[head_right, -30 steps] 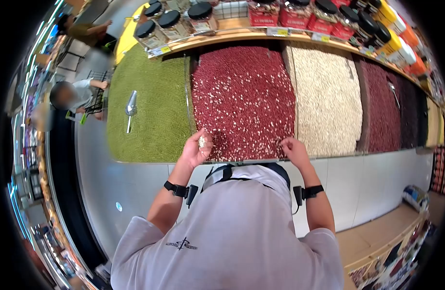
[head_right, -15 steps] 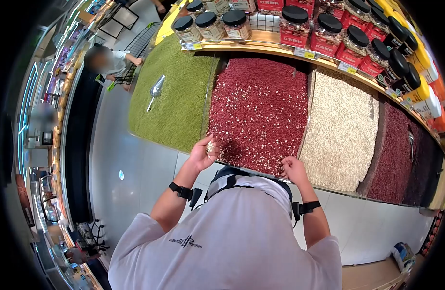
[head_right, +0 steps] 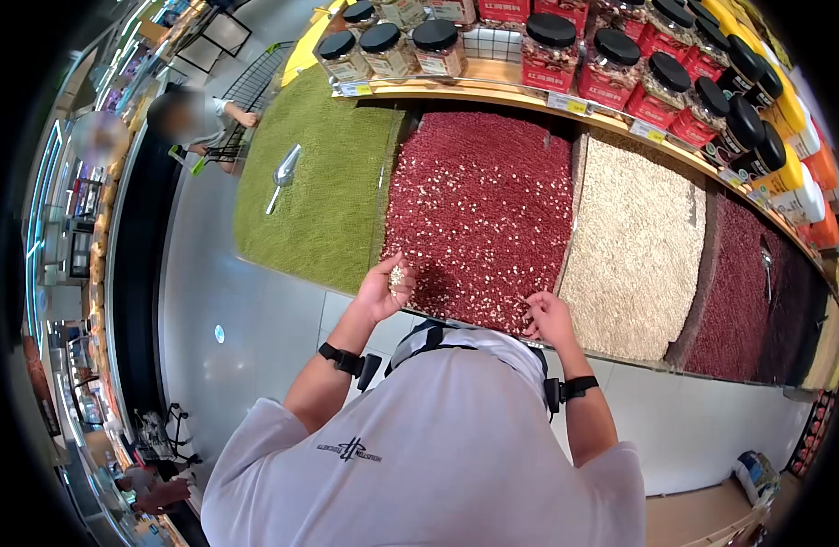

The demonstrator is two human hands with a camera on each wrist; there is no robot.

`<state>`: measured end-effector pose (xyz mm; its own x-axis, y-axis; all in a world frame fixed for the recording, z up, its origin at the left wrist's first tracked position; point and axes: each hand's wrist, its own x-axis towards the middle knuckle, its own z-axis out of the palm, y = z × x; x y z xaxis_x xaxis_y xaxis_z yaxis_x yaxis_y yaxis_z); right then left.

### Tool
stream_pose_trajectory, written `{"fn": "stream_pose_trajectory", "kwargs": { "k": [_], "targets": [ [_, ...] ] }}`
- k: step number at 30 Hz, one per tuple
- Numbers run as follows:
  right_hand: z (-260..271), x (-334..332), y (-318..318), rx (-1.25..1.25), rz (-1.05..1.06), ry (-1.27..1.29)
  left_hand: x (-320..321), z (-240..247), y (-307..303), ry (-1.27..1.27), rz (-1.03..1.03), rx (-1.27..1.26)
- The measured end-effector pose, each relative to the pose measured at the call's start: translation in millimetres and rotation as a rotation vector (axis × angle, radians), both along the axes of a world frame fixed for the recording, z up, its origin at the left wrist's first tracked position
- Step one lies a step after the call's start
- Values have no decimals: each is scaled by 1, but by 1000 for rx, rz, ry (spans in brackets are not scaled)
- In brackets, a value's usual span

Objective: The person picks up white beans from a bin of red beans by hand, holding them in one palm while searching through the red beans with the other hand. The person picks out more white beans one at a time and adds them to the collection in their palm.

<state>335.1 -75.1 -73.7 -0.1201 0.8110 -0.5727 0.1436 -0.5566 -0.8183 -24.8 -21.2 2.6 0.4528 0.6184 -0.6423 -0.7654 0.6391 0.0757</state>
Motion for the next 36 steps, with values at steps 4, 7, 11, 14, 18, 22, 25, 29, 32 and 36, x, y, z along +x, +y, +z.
{"fn": "stream_pose_trajectory", "kwargs": {
  "k": [4, 7, 11, 14, 18, 22, 25, 29, 32, 36],
  "targets": [
    [-1, 0, 2, -21, 59, -39, -2, -3, 4, 37, -4, -1],
    [7, -1, 9, -48, 163, -77, -4, -8, 6, -16, -21, -17],
    [9, 3, 34, 182, 221, -172, -11, -15, 12, -71, -33, -19],
    [19, 0, 67, 355, 174, -402, -18, -25, 15, -81, -42, -10],
    [54, -19, 115, 344, 139, -596, -21, -24, 22, -93, -53, -26],
    [41, -25, 156, 512, 106, -663, -23, -22, 31, -28, -62, -11],
    [43, -33, 182, 519, 103, -721, -20, -19, 40, -9, -45, -31],
    [50, -42, 211, 608, 78, -757, -15, -18, 50, 4, -77, -29],
    [46, -45, 227, 748, 137, -753, -8, -11, 60, -2, -101, -30],
    [31, -48, 239, 824, 206, -792, -4, -14, 69, 3, -133, -15]
  ]
}}
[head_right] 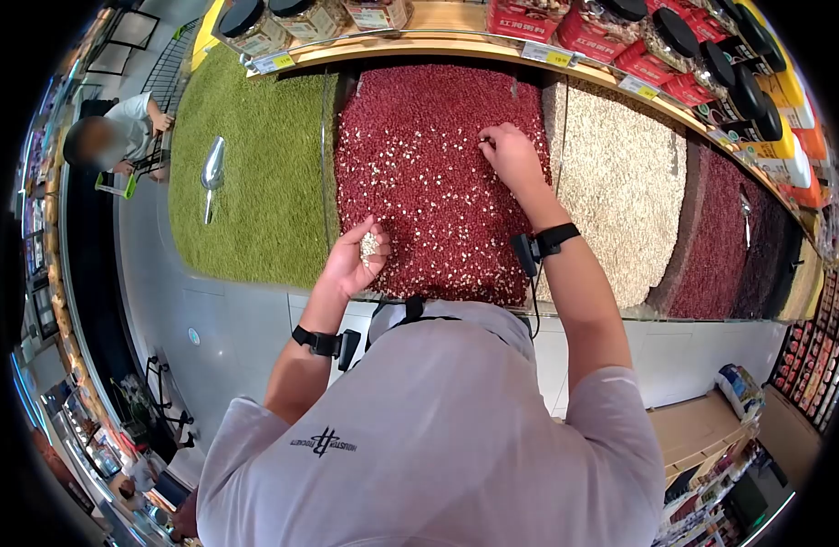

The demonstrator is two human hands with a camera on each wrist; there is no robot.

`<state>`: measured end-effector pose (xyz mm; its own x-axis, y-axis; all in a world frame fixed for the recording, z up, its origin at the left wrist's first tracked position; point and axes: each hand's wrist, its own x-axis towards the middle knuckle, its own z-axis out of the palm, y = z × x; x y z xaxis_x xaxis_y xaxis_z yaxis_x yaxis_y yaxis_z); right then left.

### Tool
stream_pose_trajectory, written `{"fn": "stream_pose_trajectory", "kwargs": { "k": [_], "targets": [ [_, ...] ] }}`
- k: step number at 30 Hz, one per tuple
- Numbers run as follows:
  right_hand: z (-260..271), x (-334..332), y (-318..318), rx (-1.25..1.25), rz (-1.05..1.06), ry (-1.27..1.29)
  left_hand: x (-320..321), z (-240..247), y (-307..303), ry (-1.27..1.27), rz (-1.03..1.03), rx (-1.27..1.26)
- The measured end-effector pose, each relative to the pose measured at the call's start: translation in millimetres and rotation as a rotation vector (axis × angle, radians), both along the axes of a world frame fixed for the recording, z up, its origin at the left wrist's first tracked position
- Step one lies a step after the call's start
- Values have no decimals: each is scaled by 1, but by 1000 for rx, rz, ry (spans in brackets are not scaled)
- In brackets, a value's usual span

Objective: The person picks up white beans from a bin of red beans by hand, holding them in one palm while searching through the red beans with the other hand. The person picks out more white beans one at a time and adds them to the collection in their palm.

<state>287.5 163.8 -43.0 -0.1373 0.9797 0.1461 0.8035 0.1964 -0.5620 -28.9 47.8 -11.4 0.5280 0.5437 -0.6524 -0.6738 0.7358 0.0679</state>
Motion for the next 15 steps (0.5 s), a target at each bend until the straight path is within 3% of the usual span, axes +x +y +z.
{"fn": "stream_pose_trajectory", "kwargs": {
  "k": [5, 9, 11, 13, 15],
  "targets": [
    [-11, -1, 3, 56, -5, -14, 3, 0, 8, -36, -32, 21],
    [12, -1, -7, 59, -22, 2, 8, 3, 12, -20, -44, 39],
    [24, -1, -18, 87, -74, 126, 12, 2, 14, 4, -69, 32],
    [65, -15, -40, -90, -66, 174, 23, 7, 16, 27, -96, 27],
    [85, -31, -72, -56, 124, 259, 47, 27, 17, 231, -101, -34]
  ]
}}
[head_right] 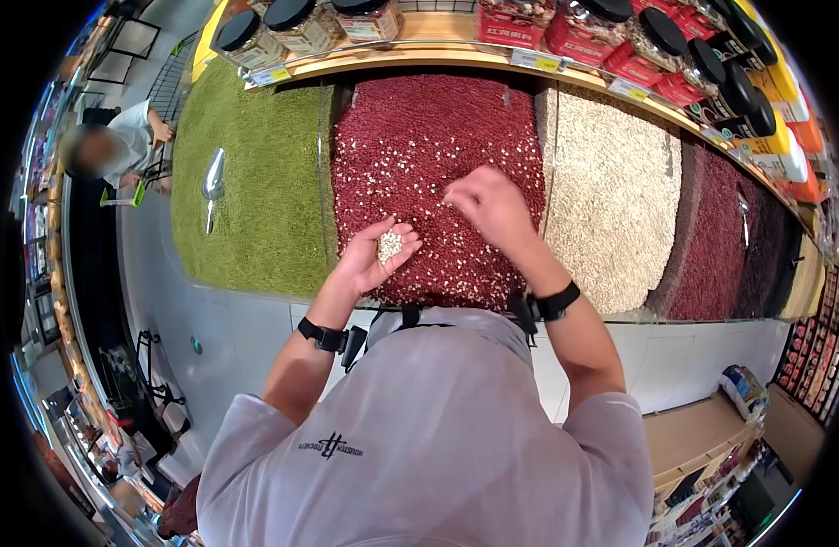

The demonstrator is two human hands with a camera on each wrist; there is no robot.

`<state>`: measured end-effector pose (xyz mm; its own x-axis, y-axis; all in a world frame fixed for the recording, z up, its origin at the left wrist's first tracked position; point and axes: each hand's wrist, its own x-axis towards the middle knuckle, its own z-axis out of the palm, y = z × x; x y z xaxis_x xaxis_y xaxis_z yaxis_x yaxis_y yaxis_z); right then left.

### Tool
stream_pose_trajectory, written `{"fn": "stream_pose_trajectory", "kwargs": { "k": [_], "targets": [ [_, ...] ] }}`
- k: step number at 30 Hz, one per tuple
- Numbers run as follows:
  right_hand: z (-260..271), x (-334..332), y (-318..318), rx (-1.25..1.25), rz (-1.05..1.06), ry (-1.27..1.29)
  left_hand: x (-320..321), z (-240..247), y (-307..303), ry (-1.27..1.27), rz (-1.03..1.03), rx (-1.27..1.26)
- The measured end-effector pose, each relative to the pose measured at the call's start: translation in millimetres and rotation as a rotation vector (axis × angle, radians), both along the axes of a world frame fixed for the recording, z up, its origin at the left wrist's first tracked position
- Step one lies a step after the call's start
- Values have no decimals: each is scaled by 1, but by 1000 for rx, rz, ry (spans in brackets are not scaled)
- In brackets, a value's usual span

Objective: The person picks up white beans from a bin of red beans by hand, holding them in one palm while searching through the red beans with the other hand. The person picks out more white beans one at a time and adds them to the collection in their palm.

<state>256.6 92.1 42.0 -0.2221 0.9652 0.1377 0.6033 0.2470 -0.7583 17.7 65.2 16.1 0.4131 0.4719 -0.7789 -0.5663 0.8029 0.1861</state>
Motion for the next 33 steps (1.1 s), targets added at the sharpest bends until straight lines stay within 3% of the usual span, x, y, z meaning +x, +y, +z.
{"fn": "stream_pose_trajectory", "kwargs": {
  "k": [2, 5, 8, 11, 14, 16, 24, 33],
  "targets": [
    [1, -14, -31, 72, 162, -10, 14, -3, -1, 7, -29, -4],
    [5, -23, -61, 18, 225, -70, 25, -30, -6, -261, -145, 113],
    [8, -17, -72, 57, 197, -23, 31, -32, -9, -230, -171, 118],
    [-7, 9, -68, 88, -4, 70, 31, -19, -13, -214, -124, 19],
    [-23, 37, -53, -154, -214, -42, 23, -21, -19, -250, -30, -55],
    [-46, 52, -44, -95, -251, -160, 15, -25, -21, -254, -36, -24],
    [-85, 61, -25, -187, -220, -441, 3, -11, -26, -138, 24, 30],
    [-88, 57, -25, -183, -233, -485, -4, -10, -29, -144, 34, 38]
  ]
}}
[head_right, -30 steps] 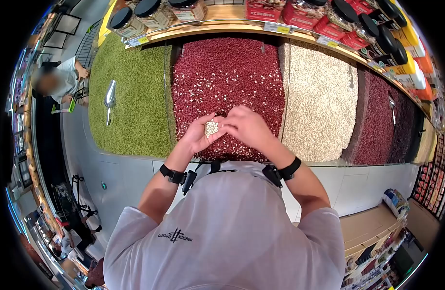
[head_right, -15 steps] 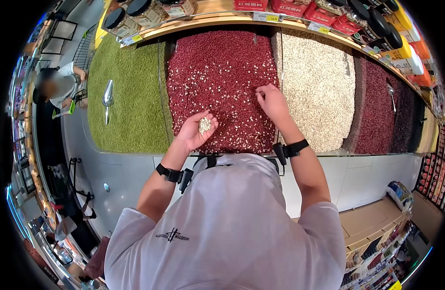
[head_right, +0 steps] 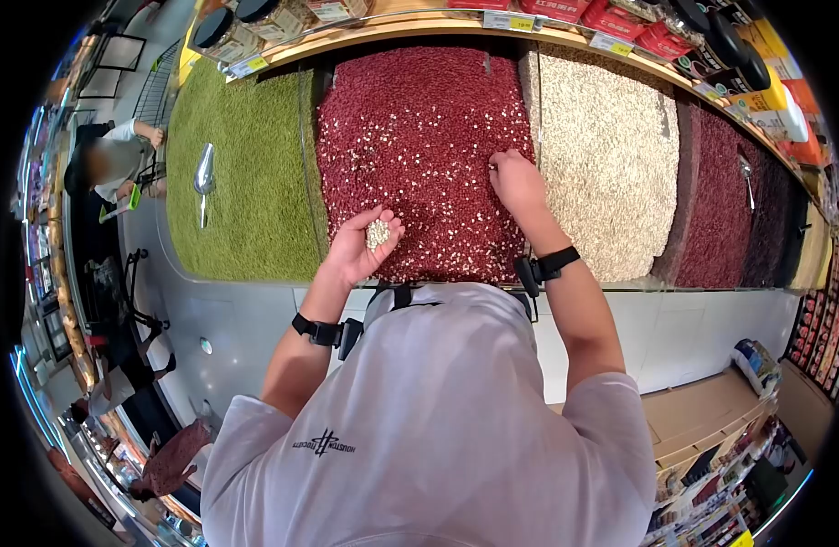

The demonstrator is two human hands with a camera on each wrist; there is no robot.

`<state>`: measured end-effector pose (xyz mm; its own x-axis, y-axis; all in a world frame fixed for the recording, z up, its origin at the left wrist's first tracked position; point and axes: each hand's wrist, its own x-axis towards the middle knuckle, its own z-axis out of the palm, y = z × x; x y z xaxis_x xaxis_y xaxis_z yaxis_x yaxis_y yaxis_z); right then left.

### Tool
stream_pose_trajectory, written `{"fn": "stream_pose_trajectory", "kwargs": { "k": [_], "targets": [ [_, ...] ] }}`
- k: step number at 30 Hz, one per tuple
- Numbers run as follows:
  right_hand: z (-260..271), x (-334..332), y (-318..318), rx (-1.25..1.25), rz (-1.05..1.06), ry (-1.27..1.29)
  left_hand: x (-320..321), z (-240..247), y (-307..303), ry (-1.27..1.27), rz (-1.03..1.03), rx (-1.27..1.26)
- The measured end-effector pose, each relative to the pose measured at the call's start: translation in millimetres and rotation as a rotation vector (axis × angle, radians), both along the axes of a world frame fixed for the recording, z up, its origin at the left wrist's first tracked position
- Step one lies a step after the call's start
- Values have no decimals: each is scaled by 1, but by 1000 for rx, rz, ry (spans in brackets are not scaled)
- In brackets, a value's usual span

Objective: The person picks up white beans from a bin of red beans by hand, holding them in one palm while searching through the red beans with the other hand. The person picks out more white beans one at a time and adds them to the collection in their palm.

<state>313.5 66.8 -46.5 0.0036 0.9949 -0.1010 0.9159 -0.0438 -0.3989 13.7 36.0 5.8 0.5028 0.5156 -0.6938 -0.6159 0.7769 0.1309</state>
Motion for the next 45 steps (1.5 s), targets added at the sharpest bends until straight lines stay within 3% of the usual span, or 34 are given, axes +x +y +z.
{"fn": "stream_pose_trajectory", "kwargs": {
  "k": [13, 16, 19, 24, 28, 29, 33, 37, 45],
  "targets": [
    [8, -3, -1, 4, 41, -81, -3, 1, -4, -22, -19, 46],
    [39, -16, -12, 19, 18, 89, 0, 3, -7, -1, -49, 46],
    [78, -45, -25, 301, 282, 389, 11, 11, -7, 79, -119, 48],
    [102, -83, -42, 180, 596, 458, 17, 2, -5, -67, -156, 125],
    [84, -63, -24, 205, 377, 611, 19, 11, -6, 47, -126, 84],
    [68, -54, -17, 220, 234, 551, 15, 9, -7, 72, -127, 70],
    [21, -9, 10, 111, 57, 220, 2, 2, -9, 82, -130, 39],
    [14, -8, 23, 20, -10, 145, 0, 1, -10, 70, -110, 20],
    [-6, -15, 35, 147, 106, -3, 3, 4, -8, 110, -125, 25]
  ]
}}
